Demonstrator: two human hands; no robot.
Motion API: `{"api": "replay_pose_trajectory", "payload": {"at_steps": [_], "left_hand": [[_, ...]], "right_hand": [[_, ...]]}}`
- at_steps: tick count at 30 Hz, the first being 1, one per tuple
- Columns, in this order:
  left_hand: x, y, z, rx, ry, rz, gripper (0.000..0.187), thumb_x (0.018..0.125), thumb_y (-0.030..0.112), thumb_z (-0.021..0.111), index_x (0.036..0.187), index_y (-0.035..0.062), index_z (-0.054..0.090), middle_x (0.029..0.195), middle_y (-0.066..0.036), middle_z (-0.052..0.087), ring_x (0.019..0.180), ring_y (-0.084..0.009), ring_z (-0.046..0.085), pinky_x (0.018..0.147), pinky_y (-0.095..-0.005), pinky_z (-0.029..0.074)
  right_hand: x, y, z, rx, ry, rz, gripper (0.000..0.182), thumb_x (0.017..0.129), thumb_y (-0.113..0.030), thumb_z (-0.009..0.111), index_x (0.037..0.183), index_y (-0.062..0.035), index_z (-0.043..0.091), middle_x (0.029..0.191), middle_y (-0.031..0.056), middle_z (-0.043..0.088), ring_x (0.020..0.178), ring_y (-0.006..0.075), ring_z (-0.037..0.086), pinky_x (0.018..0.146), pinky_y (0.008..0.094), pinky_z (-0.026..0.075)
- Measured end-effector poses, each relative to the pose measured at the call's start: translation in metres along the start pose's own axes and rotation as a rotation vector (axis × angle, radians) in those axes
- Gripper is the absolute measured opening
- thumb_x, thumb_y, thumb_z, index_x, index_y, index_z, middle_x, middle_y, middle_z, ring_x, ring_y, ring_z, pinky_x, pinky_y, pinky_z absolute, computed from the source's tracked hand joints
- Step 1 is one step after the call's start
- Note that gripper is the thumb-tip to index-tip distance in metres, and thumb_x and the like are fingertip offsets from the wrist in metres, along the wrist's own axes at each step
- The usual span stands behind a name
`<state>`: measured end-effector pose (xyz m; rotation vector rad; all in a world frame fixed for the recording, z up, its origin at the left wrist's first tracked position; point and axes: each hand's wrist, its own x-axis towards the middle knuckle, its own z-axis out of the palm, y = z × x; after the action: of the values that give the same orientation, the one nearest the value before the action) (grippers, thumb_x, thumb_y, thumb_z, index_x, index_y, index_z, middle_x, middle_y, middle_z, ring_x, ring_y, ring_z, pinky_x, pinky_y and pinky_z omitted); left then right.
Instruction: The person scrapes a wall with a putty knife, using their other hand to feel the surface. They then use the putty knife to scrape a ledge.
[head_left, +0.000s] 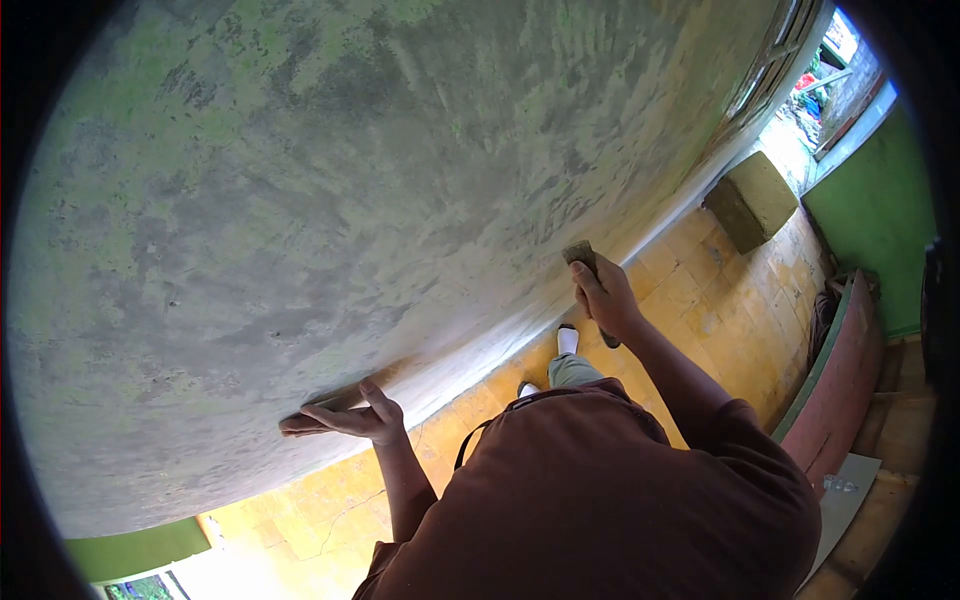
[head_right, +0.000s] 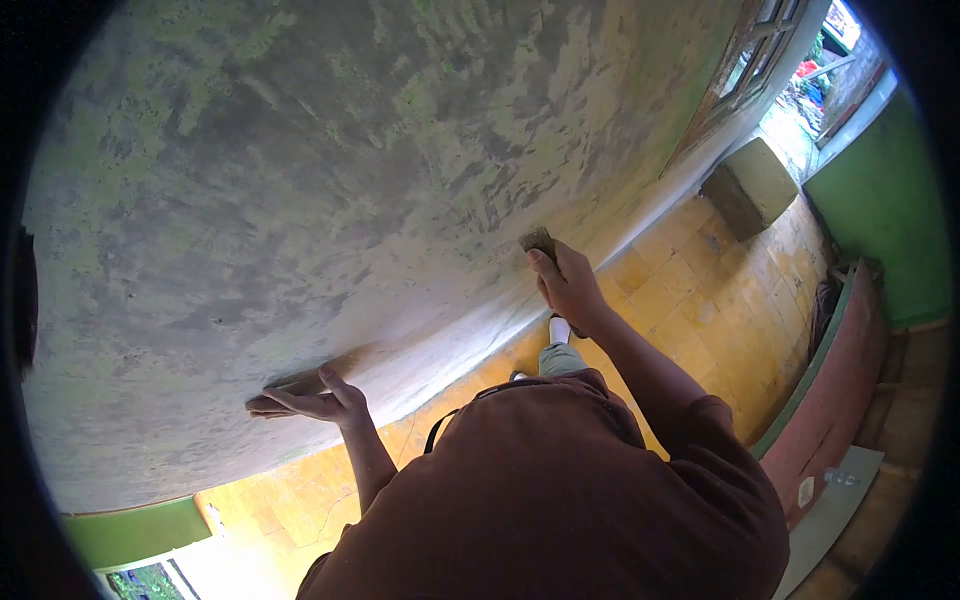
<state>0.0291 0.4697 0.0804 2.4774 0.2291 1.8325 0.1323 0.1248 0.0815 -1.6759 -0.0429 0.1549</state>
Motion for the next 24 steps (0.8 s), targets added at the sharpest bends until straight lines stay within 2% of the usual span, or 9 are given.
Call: {"api": "replay_pose_trajectory", "payload": {"at_steps": [6,10,12,13,18,22,24], "left_hand": [[0.000,-0.001,0.000,-0.008,-0.001,0.000,0.079,0.093,0.043,0.050,0.149,0.0044,0.012,0.155,-0.023,-0.003,0.142,-0.0438,-0.010,0.108,-0.0644,-0.005],[0.000,0.000,0.001,-0.002,0.001,0.007,0.079,0.092,0.043,0.050,0.149,0.0040,0.012,0.155,-0.023,-0.003,0.142,-0.0438,-0.010,0.108,-0.0644,-0.005],[0.000,0.000,0.001,0.007,0.003,0.002,0.078,0.093,0.043,0.050,0.149,0.0041,0.012,0.155,-0.023,-0.003,0.142,-0.0438,-0.009,0.108,-0.0644,-0.005],[0.000,0.000,0.000,0.005,0.003,0.006,0.078,0.093,0.043,0.050,0.149,0.0041,0.012,0.155,-0.023,-0.003,0.142,-0.0438,-0.009,0.108,-0.0644,-0.005],[-0.001,-0.001,0.001,0.003,0.005,-0.006,0.078,0.093,0.044,0.050,0.149,0.0054,0.013,0.155,-0.023,-0.003,0.142,-0.0439,-0.009,0.108,-0.0647,-0.005],[0.001,0.001,0.002,-0.015,0.018,0.004,0.079,0.092,0.043,0.051,0.149,0.0044,0.013,0.155,-0.023,-0.003,0.142,-0.0437,-0.009,0.108,-0.0645,-0.005],[0.001,0.002,0.001,0.001,0.008,0.006,0.079,0.092,0.042,0.051,0.149,0.0035,0.013,0.155,-0.023,-0.003,0.142,-0.0436,-0.010,0.108,-0.0643,-0.006]], "right_hand": [[-0.004,0.031,-0.019,-0.157,-0.046,0.007,0.029,0.097,-0.024,0.051,0.080,-0.0019,0.048,0.055,0.0006,0.045,0.045,0.0085,0.042,0.043,0.0269,0.035],[0.009,-0.001,-0.006,-0.136,-0.085,-0.070,0.027,0.097,-0.024,0.051,0.082,-0.0012,0.051,0.055,0.0007,0.046,0.046,0.0088,0.042,0.045,0.0274,0.036],[0.000,-0.006,-0.007,-0.023,-0.084,0.069,0.027,0.096,-0.023,0.052,0.082,-0.0002,0.051,0.055,0.0023,0.047,0.048,0.0105,0.044,0.047,0.0292,0.038],[-0.005,-0.001,-0.009,-0.019,-0.082,0.069,0.027,0.096,-0.023,0.052,0.082,-0.0002,0.051,0.055,0.0023,0.047,0.048,0.0105,0.044,0.047,0.0292,0.038],[-0.004,0.030,-0.016,-0.231,-0.101,0.004,0.028,0.096,-0.024,0.053,0.081,0.0001,0.050,0.057,0.0024,0.048,0.050,0.0101,0.045,0.048,0.0294,0.038],[0.011,0.000,-0.004,-0.214,-0.115,-0.094,0.028,0.096,-0.024,0.053,0.085,0.0012,0.053,0.059,0.0029,0.049,0.051,0.0099,0.046,0.048,0.0293,0.039],[-0.002,0.003,-0.006,-0.123,-0.060,0.070,0.029,0.096,-0.025,0.053,0.085,0.0021,0.054,0.059,0.0041,0.050,0.050,0.0104,0.046,0.049,0.0298,0.039]]}}
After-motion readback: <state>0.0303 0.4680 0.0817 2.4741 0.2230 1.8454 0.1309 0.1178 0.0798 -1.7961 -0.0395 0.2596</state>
